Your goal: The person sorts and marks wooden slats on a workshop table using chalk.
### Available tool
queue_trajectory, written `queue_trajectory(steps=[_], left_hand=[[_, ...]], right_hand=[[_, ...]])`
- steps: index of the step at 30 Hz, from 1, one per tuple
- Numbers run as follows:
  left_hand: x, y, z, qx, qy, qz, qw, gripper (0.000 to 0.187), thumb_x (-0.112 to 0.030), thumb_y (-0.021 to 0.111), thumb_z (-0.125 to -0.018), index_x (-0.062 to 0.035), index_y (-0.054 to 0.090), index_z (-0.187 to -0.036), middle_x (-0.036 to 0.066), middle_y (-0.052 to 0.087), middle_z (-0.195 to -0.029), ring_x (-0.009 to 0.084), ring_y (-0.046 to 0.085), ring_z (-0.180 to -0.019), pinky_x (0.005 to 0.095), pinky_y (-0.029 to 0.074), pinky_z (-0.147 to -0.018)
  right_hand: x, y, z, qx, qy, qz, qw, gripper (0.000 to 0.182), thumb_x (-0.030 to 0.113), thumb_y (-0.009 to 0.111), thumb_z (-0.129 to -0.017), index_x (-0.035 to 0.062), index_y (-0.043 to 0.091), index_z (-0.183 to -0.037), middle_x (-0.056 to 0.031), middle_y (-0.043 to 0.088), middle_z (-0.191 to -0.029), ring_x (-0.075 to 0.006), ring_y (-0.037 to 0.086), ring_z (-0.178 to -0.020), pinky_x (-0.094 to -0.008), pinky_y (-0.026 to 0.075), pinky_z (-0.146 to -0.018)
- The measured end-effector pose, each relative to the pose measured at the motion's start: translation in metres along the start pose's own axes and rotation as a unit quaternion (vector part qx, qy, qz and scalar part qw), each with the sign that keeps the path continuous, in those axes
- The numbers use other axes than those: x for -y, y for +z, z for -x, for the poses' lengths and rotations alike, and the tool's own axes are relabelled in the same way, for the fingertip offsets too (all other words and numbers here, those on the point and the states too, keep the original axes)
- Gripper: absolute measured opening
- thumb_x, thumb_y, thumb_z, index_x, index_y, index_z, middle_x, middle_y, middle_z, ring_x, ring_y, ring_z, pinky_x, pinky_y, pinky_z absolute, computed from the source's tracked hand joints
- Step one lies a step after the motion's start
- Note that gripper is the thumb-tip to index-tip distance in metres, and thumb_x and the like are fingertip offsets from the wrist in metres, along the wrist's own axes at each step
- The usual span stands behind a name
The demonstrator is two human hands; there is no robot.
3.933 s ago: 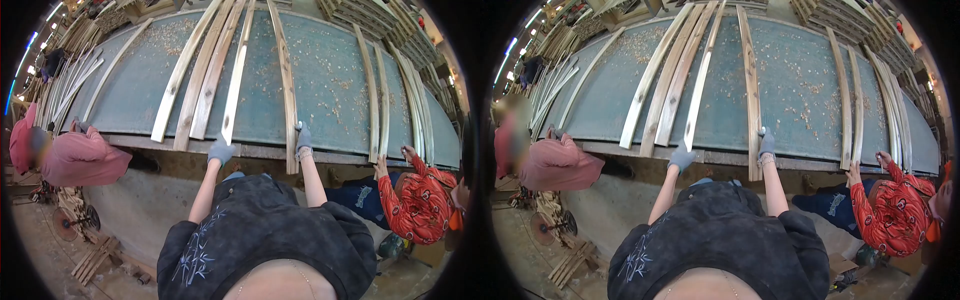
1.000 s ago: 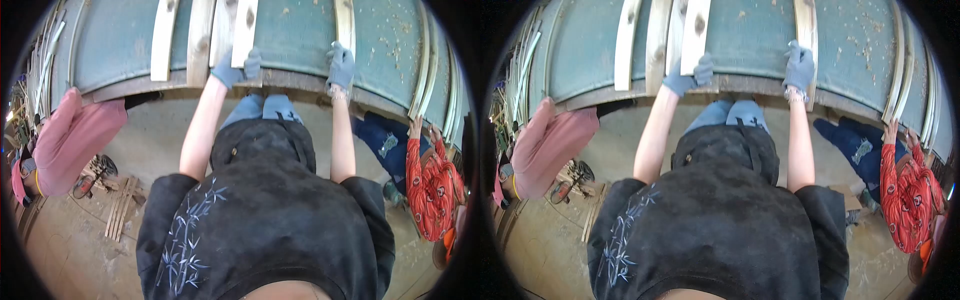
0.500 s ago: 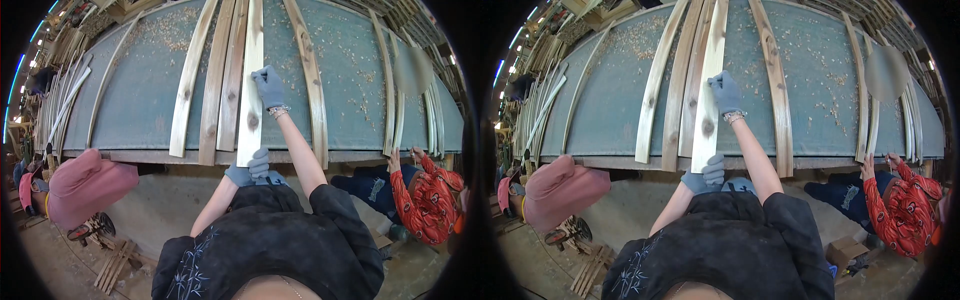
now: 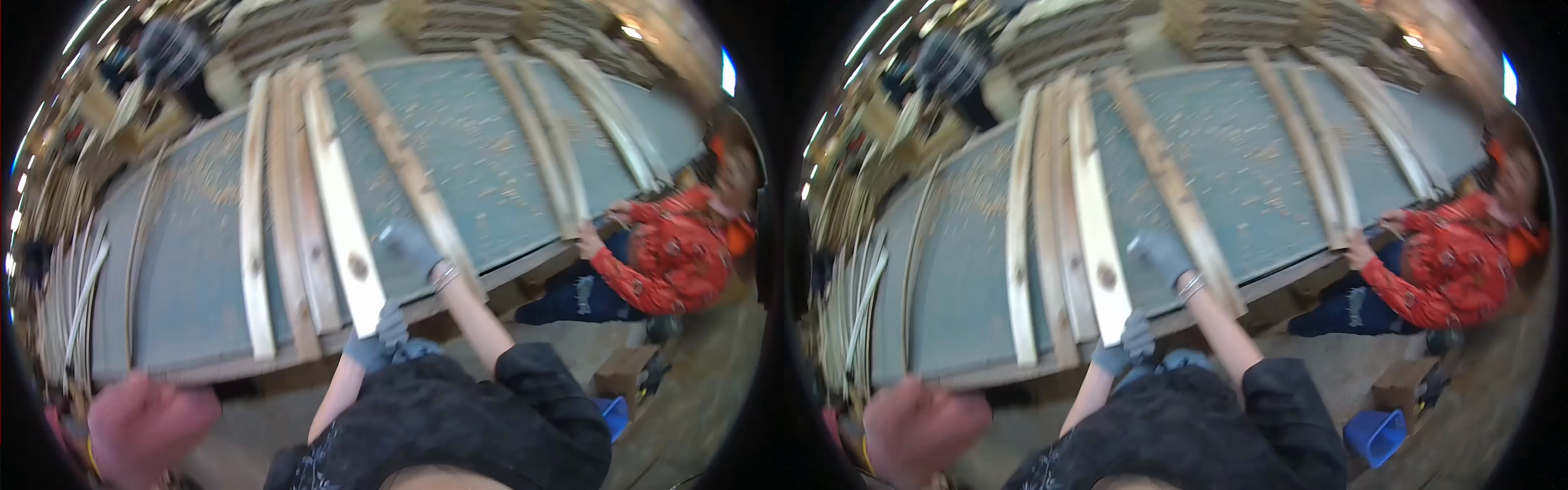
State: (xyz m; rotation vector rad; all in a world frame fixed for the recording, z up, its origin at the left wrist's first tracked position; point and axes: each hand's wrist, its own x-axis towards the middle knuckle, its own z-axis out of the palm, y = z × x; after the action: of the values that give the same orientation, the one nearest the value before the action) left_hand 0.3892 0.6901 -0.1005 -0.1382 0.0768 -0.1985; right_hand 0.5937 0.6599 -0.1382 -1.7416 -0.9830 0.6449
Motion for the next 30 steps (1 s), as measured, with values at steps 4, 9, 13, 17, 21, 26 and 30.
queue_trajectory(steps=[4, 9, 13, 17, 21, 26, 30], left_hand=[[0.005, -0.025, -0.020, -0.206, -0.064, -0.175, 0.961, 0.034, -0.037, 0.036, -0.085, -0.0068, 0.053, -0.082, 0.011, 0.052, -0.063, 0.0235, 0.049, -0.058, 0.0315, 0.041, -0.055], [-0.008, -0.020, -0.025, -0.354, 0.099, -0.904, 0.220, 0.045, -0.031, 0.057, -0.075, -0.0109, 0.050, -0.114, 0.022, 0.045, -0.120, 0.0328, 0.039, -0.116, 0.0500, 0.030, -0.094], [-0.030, -0.055, -0.018, -0.527, 0.194, -0.824, 0.081, 0.058, -0.033, 0.060, -0.072, -0.0169, 0.041, -0.125, 0.023, 0.028, -0.134, 0.0381, 0.019, -0.127, 0.0487, 0.013, -0.104], [-0.043, -0.082, -0.007, -0.586, 0.155, -0.795, -0.005, 0.060, -0.030, 0.054, -0.074, -0.0180, 0.035, -0.130, 0.021, 0.019, -0.138, 0.0418, 0.011, -0.128, 0.0477, 0.006, -0.105], [-0.056, -0.105, -0.009, -0.592, 0.176, -0.787, -0.019, 0.053, -0.019, 0.043, -0.078, -0.0207, 0.035, -0.131, 0.018, 0.020, -0.139, 0.0394, 0.014, -0.129, 0.0473, 0.006, -0.106], [-0.051, -0.097, -0.003, -0.580, 0.177, -0.794, -0.036, 0.053, -0.014, 0.040, -0.079, -0.0188, 0.035, -0.131, 0.014, 0.022, -0.139, 0.0359, 0.015, -0.129, 0.0463, 0.007, -0.106], [-0.048, -0.094, -0.006, -0.573, 0.177, -0.799, -0.039, 0.052, -0.015, 0.041, -0.079, -0.0185, 0.036, -0.130, 0.014, 0.024, -0.139, 0.0360, 0.017, -0.129, 0.0462, 0.008, -0.106]], right_hand=[[0.049, 0.021, 0.031, -0.008, 0.209, -0.393, 0.895, 0.021, 0.025, 0.051, -0.084, 0.0079, 0.057, -0.075, -0.0008, 0.054, -0.069, -0.0086, 0.048, -0.061, -0.0241, 0.040, -0.058], [0.012, 0.012, 0.041, -0.152, 0.265, -0.319, 0.897, 0.031, 0.037, 0.054, -0.082, 0.0072, 0.059, -0.075, -0.0029, 0.057, -0.072, -0.0083, 0.049, -0.061, -0.0239, 0.039, -0.057], [-0.001, 0.007, 0.060, -0.233, 0.260, -0.343, 0.872, 0.039, 0.043, 0.045, -0.086, 0.0128, 0.058, -0.066, 0.0038, 0.049, -0.057, -0.0058, 0.039, -0.050, -0.0221, 0.033, -0.049], [-0.035, 0.006, 0.077, -0.246, 0.229, -0.126, 0.933, 0.045, 0.046, 0.049, -0.083, 0.0051, 0.061, -0.070, 0.0010, 0.055, -0.055, -0.0081, 0.046, -0.047, -0.0239, 0.037, -0.048], [-0.074, 0.005, 0.078, -0.250, 0.241, 0.035, 0.937, 0.045, 0.045, 0.048, -0.083, 0.0026, 0.063, -0.080, -0.0072, 0.062, -0.064, -0.0147, 0.057, -0.057, -0.0297, 0.043, -0.057], [-0.058, -0.002, 0.077, -0.212, 0.276, 0.027, 0.937, 0.046, 0.044, 0.040, -0.079, 0.0036, 0.063, -0.078, -0.0189, 0.060, -0.075, -0.0333, 0.058, -0.072, -0.0408, 0.043, -0.063], [-0.072, 0.002, 0.077, -0.211, 0.260, 0.015, 0.942, 0.047, 0.046, 0.041, -0.080, 0.0043, 0.063, -0.078, -0.0179, 0.061, -0.075, -0.0315, 0.059, -0.071, -0.0397, 0.044, -0.064]])
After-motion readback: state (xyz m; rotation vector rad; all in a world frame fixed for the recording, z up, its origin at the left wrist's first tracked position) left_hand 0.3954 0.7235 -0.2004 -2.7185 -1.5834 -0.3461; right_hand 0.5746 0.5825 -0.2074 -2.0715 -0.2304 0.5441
